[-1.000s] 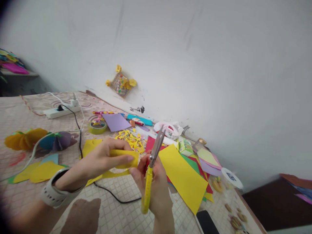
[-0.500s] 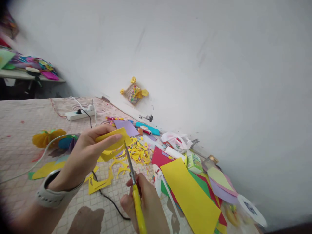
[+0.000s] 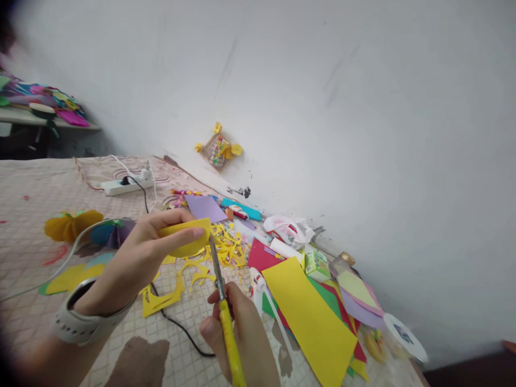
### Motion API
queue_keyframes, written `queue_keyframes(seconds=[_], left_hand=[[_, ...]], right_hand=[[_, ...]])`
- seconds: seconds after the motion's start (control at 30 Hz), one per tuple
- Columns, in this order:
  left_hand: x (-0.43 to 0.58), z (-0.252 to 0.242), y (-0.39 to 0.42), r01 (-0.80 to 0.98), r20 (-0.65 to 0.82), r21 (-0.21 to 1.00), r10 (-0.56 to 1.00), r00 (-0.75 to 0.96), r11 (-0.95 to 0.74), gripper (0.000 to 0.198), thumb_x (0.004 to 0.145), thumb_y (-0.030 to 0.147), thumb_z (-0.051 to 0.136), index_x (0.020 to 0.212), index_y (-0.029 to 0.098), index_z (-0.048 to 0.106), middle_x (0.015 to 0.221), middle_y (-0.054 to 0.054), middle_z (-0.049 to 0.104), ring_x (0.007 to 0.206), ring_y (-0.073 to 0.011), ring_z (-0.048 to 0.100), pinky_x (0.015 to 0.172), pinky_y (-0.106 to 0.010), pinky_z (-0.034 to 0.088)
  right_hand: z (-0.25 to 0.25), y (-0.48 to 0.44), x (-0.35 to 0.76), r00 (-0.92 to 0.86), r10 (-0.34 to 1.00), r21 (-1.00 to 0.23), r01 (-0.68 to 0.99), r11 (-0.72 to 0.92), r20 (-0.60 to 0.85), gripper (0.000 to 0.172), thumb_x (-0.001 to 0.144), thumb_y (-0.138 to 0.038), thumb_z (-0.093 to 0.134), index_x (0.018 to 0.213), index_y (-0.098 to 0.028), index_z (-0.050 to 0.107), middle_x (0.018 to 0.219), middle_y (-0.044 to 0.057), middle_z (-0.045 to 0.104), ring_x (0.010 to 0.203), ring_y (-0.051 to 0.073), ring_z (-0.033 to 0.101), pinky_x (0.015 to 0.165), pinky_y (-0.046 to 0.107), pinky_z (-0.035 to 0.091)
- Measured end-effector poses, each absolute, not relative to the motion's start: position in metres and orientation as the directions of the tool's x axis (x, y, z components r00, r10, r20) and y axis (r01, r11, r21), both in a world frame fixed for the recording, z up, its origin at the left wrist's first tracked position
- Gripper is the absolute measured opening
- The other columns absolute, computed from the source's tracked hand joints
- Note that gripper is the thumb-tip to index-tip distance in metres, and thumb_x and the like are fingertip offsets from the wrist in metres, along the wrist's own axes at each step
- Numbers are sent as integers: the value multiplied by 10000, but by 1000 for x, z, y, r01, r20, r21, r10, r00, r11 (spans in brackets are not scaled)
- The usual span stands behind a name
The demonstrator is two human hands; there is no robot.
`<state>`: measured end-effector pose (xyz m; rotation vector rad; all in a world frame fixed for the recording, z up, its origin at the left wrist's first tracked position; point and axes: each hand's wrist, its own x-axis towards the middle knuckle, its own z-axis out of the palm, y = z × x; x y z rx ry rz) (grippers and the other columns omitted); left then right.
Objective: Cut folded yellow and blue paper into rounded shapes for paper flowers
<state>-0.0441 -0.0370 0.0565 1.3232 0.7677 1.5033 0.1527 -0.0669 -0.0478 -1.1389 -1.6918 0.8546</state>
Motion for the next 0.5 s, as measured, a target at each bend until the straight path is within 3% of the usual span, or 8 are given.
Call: queue_keyframes(seconds=[0.23, 0.4, 0.5], left_hand=[[-31, 52, -42, -303, 339, 910, 928, 155, -282, 255, 777, 327, 688, 633, 160, 562, 605, 29, 549, 544, -82, 474, 472, -187, 321], [-25, 48, -43, -332, 348, 903, 919, 188, -274, 242, 800, 317, 683, 659, 164, 559, 610, 37, 542, 550, -73, 466, 489, -183, 327], [-21, 47, -45, -363, 345, 894, 920, 186, -262, 247, 799, 330, 686, 666, 169, 554, 599, 42, 528, 539, -73, 462, 483, -183, 333]], right_hand=[[-60, -50, 158, -186, 966, -923, 309, 229, 177, 595, 595, -774, 676, 785, -214, 606, 531, -23, 520, 377, 104, 419, 314, 209, 291], [-31, -73, 152, -199, 925, -890, 267, 369, 324, 579, 796, -749, 495, 972, -208, 601, 682, 13, 564, 515, 137, 487, 430, 239, 358], [-22, -82, 149, -191, 922, -890, 254, 378, 337, 579, 821, -745, 463, 1000, -209, 587, 713, 17, 555, 532, 141, 474, 440, 248, 351]])
